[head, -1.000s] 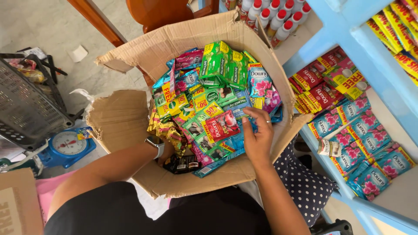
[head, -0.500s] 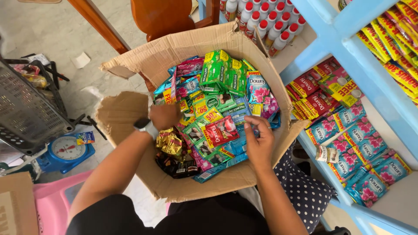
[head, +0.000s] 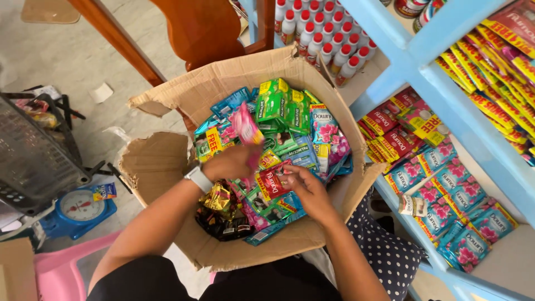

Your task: Organize and stock laundry detergent sachets from a cardboard box onto grocery store shelves.

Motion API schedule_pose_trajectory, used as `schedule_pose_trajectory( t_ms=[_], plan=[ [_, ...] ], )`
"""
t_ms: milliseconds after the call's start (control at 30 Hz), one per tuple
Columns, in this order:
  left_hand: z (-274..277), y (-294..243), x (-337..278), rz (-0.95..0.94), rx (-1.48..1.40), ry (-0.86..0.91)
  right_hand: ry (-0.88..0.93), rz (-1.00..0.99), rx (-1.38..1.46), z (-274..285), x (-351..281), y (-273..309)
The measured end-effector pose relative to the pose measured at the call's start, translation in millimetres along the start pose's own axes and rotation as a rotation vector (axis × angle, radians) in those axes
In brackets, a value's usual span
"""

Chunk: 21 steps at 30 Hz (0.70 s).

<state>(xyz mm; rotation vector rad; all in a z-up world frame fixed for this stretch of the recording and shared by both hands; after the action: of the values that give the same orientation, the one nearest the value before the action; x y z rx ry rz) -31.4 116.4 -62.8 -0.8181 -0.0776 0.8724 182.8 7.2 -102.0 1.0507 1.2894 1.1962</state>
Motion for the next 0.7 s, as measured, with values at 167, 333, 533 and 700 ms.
schedule_pose_trajectory(
  t_ms=[167,333,533,700],
  plan=[
    [-25,-94,-40,-0.233,-0.171,0.19,0.113,-0.361,0.205,8,-5,-5],
    [-36,-140,-66,-0.409,-0.086,0.139,0.199,-0.5,0.47,5,-18,0],
    [-57,-167,-88,-0.663,0.0,0.051,0.238,-0.518,0.507,-10,-23,20],
    [-23,-192,-99,-0.561,-0.036,0.165,0.327,-0.376,0.464,-3,-24,14]
  ],
)
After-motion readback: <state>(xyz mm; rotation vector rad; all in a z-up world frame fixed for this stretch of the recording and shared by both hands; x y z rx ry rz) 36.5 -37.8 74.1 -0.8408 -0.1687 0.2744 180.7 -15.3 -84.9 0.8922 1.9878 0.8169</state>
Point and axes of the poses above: each hand's wrist, its own x-axis towards the middle knuckle, its own z-axis out of the back of the hand, y = z × x, the point moved 5 cm from there along x, towards the middle knuckle, and after that the axes turned 2 degrees about -x, right-handed, at the moved point
